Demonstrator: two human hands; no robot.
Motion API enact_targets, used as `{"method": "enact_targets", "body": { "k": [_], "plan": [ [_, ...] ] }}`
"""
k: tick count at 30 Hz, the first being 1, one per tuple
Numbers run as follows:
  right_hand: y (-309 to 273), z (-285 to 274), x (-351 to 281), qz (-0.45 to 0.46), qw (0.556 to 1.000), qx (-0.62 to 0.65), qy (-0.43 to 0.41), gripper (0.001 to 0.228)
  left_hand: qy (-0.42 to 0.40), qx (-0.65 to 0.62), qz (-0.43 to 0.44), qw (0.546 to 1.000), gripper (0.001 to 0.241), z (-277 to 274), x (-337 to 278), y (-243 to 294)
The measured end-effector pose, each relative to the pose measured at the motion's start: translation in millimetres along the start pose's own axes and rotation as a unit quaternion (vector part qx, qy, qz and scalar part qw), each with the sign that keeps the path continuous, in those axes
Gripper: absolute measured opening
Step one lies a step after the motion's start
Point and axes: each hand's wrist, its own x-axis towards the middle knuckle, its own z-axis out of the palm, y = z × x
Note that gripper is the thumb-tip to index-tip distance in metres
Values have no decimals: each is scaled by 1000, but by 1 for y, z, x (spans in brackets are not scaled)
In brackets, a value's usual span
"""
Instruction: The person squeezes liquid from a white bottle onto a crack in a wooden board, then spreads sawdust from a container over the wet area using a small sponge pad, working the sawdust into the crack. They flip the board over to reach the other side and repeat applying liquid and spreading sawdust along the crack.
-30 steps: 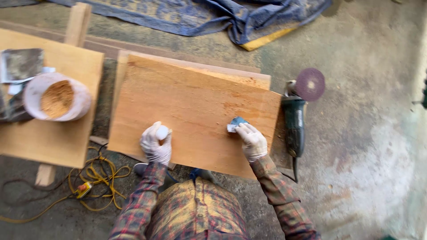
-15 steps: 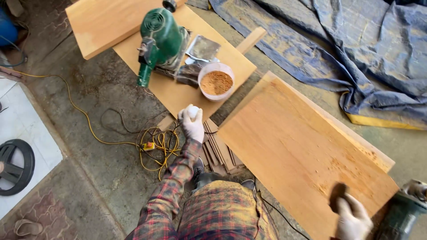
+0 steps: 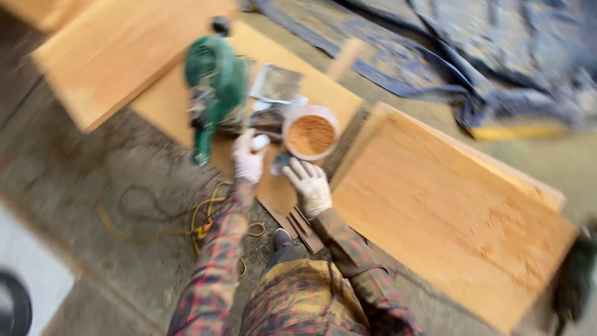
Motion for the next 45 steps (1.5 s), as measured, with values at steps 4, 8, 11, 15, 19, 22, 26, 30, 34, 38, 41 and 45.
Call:
{"method": "enact_targets", "body": {
  "k": [4,8,11,15,19,22,26,30,34,38,41,45],
  "plan": [
    [17,-66,-74,70,990,13,120,55,1,-79,-86,993,32,-44,-40,110],
    [61,-142,-235,421,851,-43,310,21,-38,-58,57,996,32,-34,-101,194],
    [105,-168,-383,557,740,-163,340,19,-200,-60,74,975,36,44,-96,219],
    [164,-175,-496,698,639,-43,321,31,-297,14,4,955,58,192,-55,213],
    [172,-181,-508,706,457,394,372,40,-288,168,-77,940,72,223,-52,229],
    [175,-180,-521,666,443,475,367,43,-210,165,2,964,70,166,-100,235],
    [168,-193,-512,645,455,499,358,46,-285,247,119,918,82,82,-170,239],
    [173,-209,-485,683,420,492,339,48,-408,401,181,800,111,66,-187,230],
    [176,-180,-501,707,410,459,348,47,-357,453,378,724,103,90,-183,153],
    [144,-156,-514,681,427,461,375,44,-297,390,509,707,75,81,-168,148],
    [106,-163,-505,672,426,464,388,43,-277,311,548,726,58,64,-153,169],
    [56,-242,-448,667,493,376,413,39,-257,260,591,719,49,24,-140,212]
  ]
}}
